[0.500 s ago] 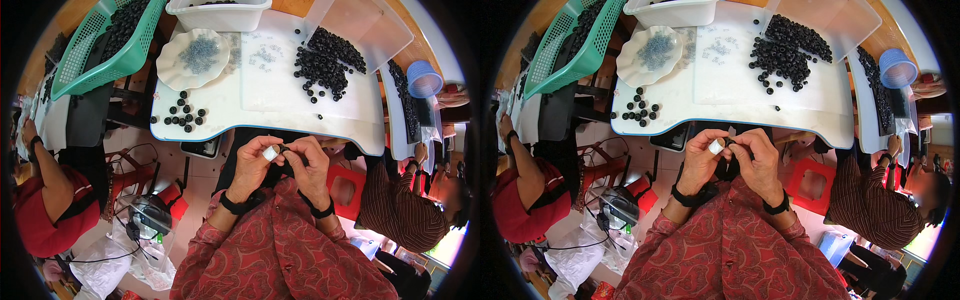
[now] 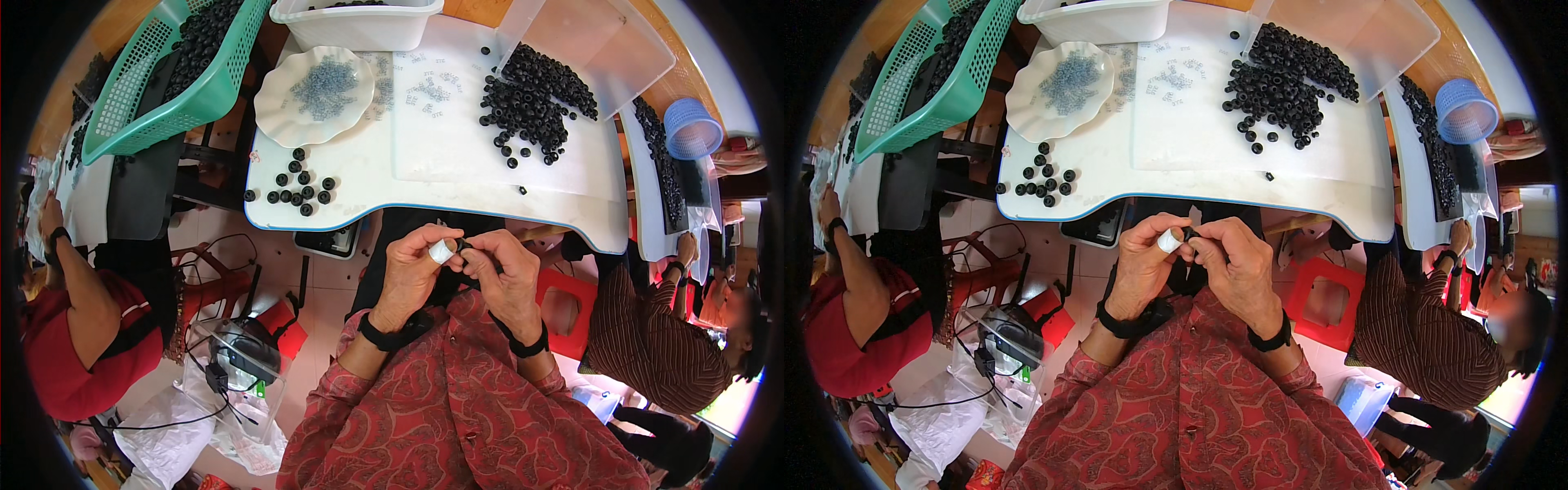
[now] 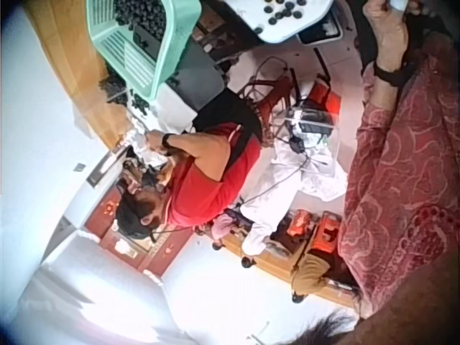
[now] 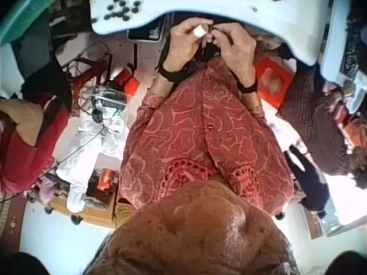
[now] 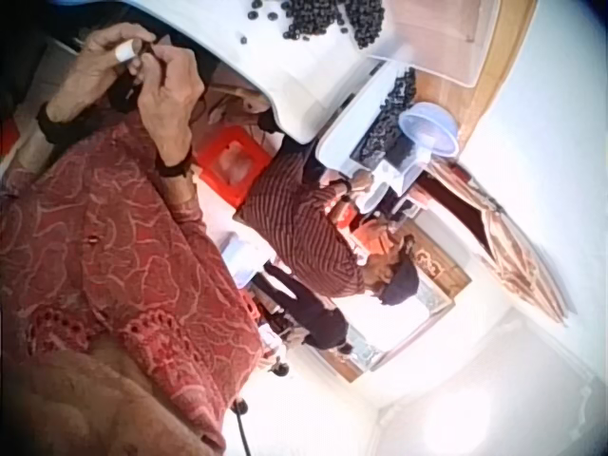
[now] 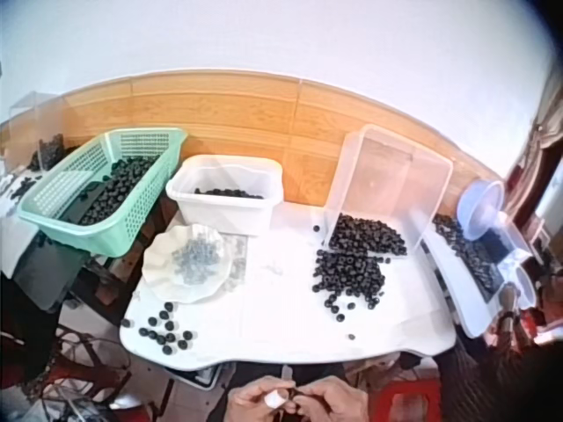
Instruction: Assembling small black components onto white cylindrical bases at a manufacturing workbench.
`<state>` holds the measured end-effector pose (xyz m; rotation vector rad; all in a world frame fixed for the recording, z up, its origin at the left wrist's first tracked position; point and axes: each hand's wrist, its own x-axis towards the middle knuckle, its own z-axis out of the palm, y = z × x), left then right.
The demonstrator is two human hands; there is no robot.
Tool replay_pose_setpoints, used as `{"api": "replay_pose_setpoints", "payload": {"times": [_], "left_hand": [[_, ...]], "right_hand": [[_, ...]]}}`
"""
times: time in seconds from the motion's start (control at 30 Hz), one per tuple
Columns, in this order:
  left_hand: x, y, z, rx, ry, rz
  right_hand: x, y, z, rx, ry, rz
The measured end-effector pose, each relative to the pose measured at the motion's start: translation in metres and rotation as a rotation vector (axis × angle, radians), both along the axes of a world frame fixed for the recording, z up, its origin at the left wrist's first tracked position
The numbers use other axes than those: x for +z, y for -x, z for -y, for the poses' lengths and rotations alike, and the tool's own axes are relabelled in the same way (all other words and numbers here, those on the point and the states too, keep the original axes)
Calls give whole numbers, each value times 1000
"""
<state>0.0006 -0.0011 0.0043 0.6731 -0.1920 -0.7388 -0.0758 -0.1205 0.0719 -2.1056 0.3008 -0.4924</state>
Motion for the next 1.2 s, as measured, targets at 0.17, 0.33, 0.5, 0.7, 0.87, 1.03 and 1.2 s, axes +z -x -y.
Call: {"api": "replay_pose_setpoints", "payload": {"times": [0.17, 0.33, 0.5, 0.7, 0.87, 1.03, 1.2], "left_hand": [[-2, 0, 0, 18, 1, 14], [-1, 1, 1, 16, 1, -70], [-1, 2, 1, 34, -23, -49], [-4, 3, 1, 40, -22, -38], [-7, 2, -1, -2, 28, -75], [-8, 2, 0, 0, 21, -120], [-10, 2, -1, 3, 5, -116]], "right_hand": [[-4, -1, 2, 29, -64, -8], [-6, -6, -3, 47, -26, 57], [-5, -8, -2, 65, 61, 64], [-10, -8, -1, 39, 45, 68], [-12, -7, -2, 19, -57, 33], [-14, -7, -3, 9, -36, 27], [-19, -5, 2, 11, 11, -1]]}}
